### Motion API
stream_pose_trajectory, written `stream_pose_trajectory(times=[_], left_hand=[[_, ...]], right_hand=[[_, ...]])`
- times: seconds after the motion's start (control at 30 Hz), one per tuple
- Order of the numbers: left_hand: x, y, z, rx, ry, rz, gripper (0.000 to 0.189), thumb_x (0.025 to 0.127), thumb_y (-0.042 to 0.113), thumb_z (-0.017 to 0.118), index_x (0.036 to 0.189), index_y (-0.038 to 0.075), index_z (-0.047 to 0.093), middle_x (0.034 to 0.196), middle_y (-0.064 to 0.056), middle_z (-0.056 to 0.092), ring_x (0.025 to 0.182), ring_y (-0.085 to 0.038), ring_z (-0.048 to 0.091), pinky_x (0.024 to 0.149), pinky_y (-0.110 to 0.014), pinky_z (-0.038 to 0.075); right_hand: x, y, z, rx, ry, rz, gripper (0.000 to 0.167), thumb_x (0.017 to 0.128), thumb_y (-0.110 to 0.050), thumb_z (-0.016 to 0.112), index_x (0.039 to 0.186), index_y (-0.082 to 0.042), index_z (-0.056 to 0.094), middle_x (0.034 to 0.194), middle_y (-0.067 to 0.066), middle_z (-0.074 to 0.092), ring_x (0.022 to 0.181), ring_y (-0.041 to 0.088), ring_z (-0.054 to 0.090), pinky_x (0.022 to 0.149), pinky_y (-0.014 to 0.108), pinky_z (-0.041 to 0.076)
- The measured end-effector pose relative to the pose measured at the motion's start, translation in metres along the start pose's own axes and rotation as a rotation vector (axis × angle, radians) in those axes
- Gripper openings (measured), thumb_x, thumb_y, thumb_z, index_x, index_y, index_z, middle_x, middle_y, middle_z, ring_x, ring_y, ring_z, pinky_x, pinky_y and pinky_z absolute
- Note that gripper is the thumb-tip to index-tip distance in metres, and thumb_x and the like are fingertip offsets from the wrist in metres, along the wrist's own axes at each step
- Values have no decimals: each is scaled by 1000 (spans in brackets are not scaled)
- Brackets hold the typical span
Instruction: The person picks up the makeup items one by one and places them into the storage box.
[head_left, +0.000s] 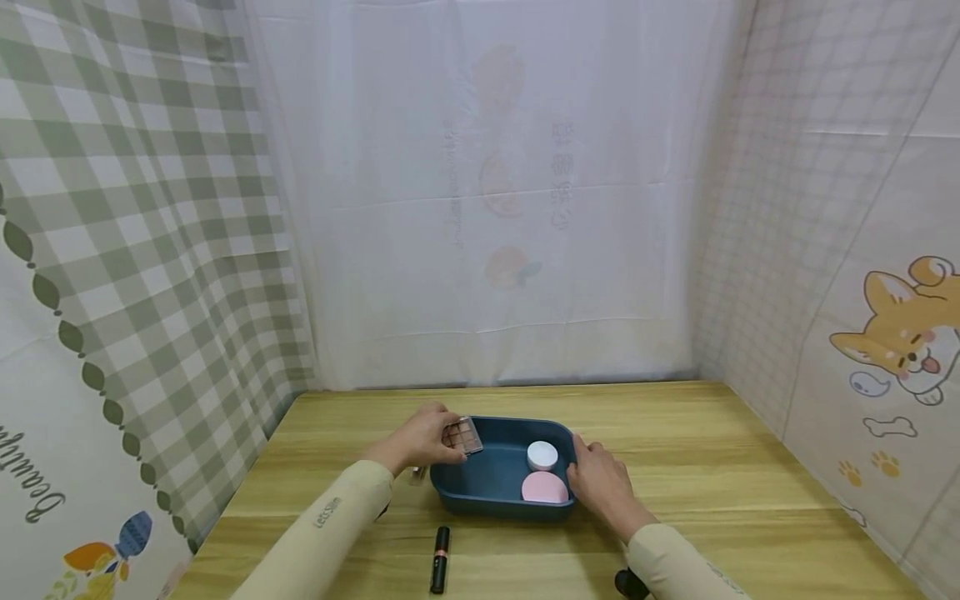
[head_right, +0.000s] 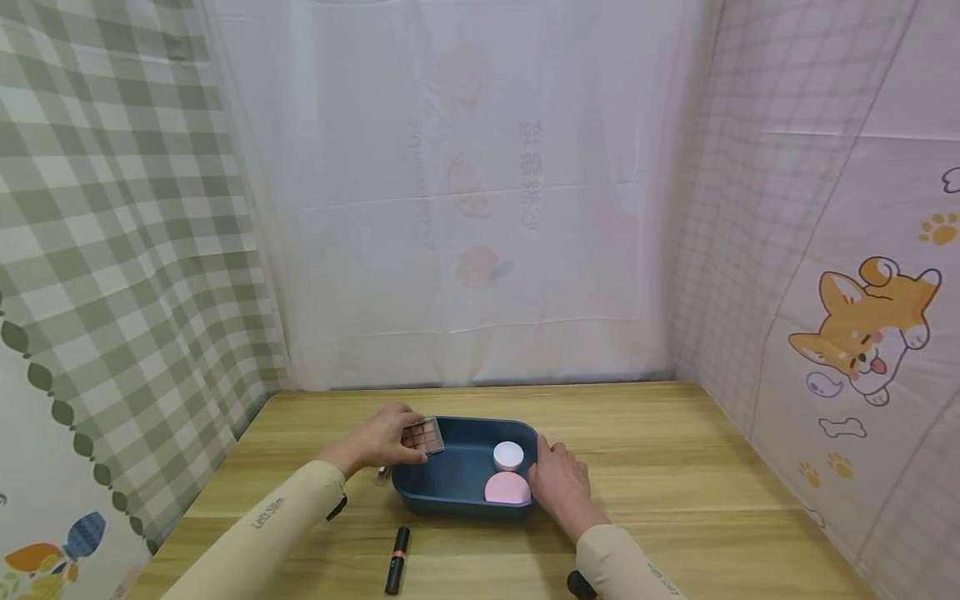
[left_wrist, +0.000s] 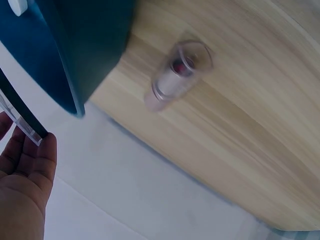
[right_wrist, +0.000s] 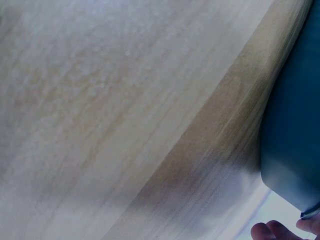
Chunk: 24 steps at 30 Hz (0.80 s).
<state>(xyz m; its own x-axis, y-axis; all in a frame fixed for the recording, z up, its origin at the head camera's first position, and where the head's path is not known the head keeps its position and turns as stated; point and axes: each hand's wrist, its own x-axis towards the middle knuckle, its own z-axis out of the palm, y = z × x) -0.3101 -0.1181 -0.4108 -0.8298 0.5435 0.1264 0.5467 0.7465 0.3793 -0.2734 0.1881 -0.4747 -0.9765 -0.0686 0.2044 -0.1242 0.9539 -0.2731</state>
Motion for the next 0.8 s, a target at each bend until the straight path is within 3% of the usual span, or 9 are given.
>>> stream_pose_trajectory(times=[0.3,0.47,0.7,0.8], left_hand=[[20,16,21,126,-80,34,50,78,31,84,114,3,67,97,-3,53,87,-18,45,73,-30,43],[29,25,30,166,-127,25,53,75,33,86,115,2,68,96,-2,54,88,-16,46,77,-28,45],[37,35,41,199,-203,23,33,76,33,87,90,12,67,88,4,48,85,-14,42,72,-27,39],[40,37,48,233,-228,2,37,74,35,87,98,12,70,89,5,48,86,-13,41,73,-26,40]], right_hand=[[-1,0,0,-1,-8,6,52,92,-13,58,139,6,51,114,30,59,99,43,62,83,59,49],[-2,0,-2,3,-9,6,52,91,-13,58,139,5,51,114,30,59,99,43,62,81,58,50],[-2,-2,-3,5,-18,14,52,92,-13,58,139,6,50,114,29,59,99,43,62,82,59,48],[-2,-3,-3,3,-13,14,52,92,-13,59,139,6,51,113,29,59,98,43,62,81,59,49]])
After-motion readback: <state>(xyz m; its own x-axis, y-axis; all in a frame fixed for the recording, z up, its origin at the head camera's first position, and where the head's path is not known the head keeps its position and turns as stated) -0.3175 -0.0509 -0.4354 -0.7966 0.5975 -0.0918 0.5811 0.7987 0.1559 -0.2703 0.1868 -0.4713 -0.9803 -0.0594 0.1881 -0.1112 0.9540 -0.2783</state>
